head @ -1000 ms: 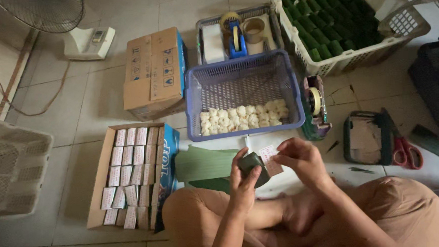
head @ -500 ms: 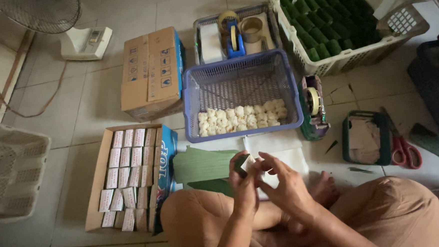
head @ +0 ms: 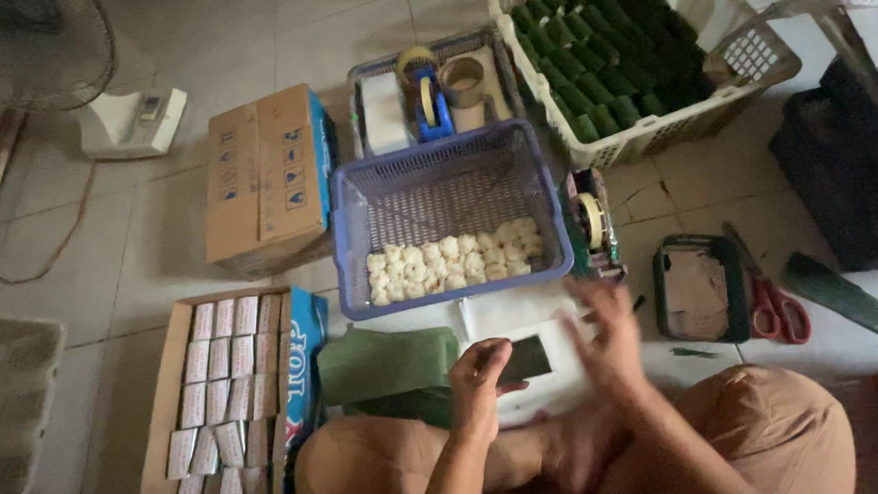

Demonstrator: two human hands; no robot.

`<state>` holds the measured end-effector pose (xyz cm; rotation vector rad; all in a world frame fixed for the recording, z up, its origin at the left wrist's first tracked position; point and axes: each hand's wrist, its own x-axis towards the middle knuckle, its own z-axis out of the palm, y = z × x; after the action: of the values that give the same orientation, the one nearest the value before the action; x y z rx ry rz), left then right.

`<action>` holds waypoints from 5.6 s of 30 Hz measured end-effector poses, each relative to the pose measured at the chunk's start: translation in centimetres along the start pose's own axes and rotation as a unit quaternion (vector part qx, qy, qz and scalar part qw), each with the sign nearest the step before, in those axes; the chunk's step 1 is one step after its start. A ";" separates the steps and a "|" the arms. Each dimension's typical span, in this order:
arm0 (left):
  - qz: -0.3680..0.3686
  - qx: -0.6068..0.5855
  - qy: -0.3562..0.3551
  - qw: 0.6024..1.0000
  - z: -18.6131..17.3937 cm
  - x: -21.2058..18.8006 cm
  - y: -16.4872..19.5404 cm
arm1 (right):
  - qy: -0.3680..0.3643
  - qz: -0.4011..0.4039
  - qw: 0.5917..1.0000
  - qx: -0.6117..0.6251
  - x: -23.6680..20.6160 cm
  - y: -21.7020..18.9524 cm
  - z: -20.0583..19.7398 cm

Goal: The person sits on the floor and wraps white food portions in green leaves, folding the leaf around each portion by hand and placing the wrapped items into a blue basket. They repeatedly take portions from the basket, wrap them, and set finished wrapped pieces aside.

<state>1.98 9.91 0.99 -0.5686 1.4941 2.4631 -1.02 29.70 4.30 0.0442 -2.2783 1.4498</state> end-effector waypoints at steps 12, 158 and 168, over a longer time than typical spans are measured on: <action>0.106 -0.002 0.039 0.994 1.1 1.1 -2.1 | -0.022 0.423 0.859 0.289 5.9 12.5 -1.2; 0.064 0.712 0.032 0.699 13.5 25.5 -2.7 | -0.243 0.214 0.946 -0.018 -3.2 10.6 4.2; -0.113 0.233 -0.148 0.954 8.2 27.8 1.8 | -0.239 0.293 0.925 0.040 -2.5 10.6 3.9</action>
<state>-25.64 15.66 -6.02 -0.2458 1.6908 1.8353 -2.83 30.56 -7.12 -0.3227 -2.7748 2.0093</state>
